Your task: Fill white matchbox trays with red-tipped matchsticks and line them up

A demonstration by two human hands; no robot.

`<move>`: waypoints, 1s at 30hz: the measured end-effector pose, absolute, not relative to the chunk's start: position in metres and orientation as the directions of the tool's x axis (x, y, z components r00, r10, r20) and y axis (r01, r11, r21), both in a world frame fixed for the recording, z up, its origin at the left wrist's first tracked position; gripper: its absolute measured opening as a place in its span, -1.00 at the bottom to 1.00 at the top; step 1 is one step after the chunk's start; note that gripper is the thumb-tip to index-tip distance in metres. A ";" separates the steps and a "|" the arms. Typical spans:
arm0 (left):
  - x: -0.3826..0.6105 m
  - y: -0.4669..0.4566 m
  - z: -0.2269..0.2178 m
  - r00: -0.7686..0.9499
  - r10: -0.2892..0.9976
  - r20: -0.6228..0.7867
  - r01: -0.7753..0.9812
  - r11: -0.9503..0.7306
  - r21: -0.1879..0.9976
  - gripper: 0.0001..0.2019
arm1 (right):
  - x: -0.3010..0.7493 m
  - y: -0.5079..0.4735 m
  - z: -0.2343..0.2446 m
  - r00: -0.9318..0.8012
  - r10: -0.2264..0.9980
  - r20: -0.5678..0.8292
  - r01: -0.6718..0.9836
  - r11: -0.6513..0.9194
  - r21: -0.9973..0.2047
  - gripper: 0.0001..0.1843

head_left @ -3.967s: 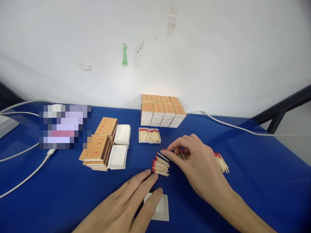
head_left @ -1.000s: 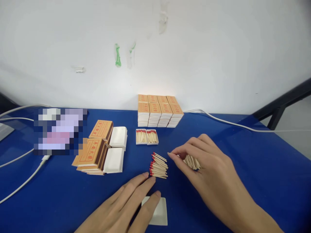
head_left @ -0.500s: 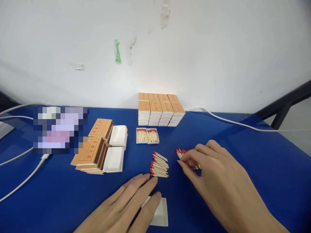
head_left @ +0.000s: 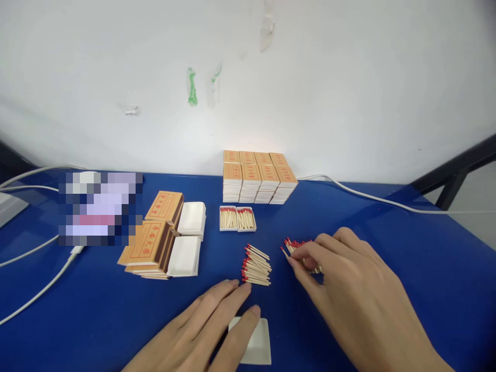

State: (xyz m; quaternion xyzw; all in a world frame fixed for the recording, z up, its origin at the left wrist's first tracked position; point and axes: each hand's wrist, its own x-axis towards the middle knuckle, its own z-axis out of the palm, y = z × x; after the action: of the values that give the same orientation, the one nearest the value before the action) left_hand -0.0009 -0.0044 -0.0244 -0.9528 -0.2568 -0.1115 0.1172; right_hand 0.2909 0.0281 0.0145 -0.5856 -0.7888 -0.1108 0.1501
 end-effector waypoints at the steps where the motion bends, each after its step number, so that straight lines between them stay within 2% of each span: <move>1: 0.000 -0.004 -0.024 0.839 0.468 0.278 0.521 -0.837 -0.164 -0.47 | 0.291 0.028 0.014 -0.266 0.891 0.369 0.958 0.286 -0.001 -0.65; 8: 0.002 -0.002 -0.023 0.833 0.453 0.318 0.520 -0.837 -0.170 -0.50 | 0.288 0.030 0.016 -0.267 0.880 0.392 0.945 0.319 -0.072 -0.68; 12: 0.001 -0.004 -0.025 0.831 0.469 0.299 0.529 -0.833 -0.162 -0.48 | 0.278 0.033 0.021 -0.337 0.833 0.439 0.886 0.438 -0.150 -0.75; 16: -0.001 -0.006 -0.027 0.831 0.467 0.302 0.529 -0.831 -0.169 -0.48 | 0.267 0.033 0.022 -0.445 0.779 0.441 0.826 0.548 -0.134 -0.77; 19: -0.001 -0.006 -0.027 0.835 0.458 0.306 0.523 -0.834 -0.177 -0.47 | 0.266 0.034 0.021 -0.488 0.770 0.412 0.789 0.591 -0.170 -0.77; 21: -0.001 -0.006 -0.026 0.841 0.450 0.300 0.515 -0.837 -0.185 -0.47 | 0.270 0.035 0.022 -0.445 0.796 0.409 0.804 0.557 -0.208 -0.79; 25: 0.000 -0.005 -0.023 0.838 0.450 0.309 0.519 -0.832 -0.195 -0.50 | 0.286 0.038 0.025 -0.260 0.853 0.453 0.895 0.389 -0.219 -0.83; 30: 0.004 -0.002 -0.022 0.818 0.449 0.360 0.530 -0.831 -0.170 -0.53 | 0.297 0.037 0.020 -0.217 0.875 0.432 0.952 0.288 -0.106 -0.69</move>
State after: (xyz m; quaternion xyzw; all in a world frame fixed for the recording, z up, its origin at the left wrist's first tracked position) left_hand 0.0039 -0.0018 -0.0222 -0.9442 -0.2592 -0.1545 0.1322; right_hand 0.2971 0.0369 0.0201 -0.5895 -0.7747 -0.0912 0.2097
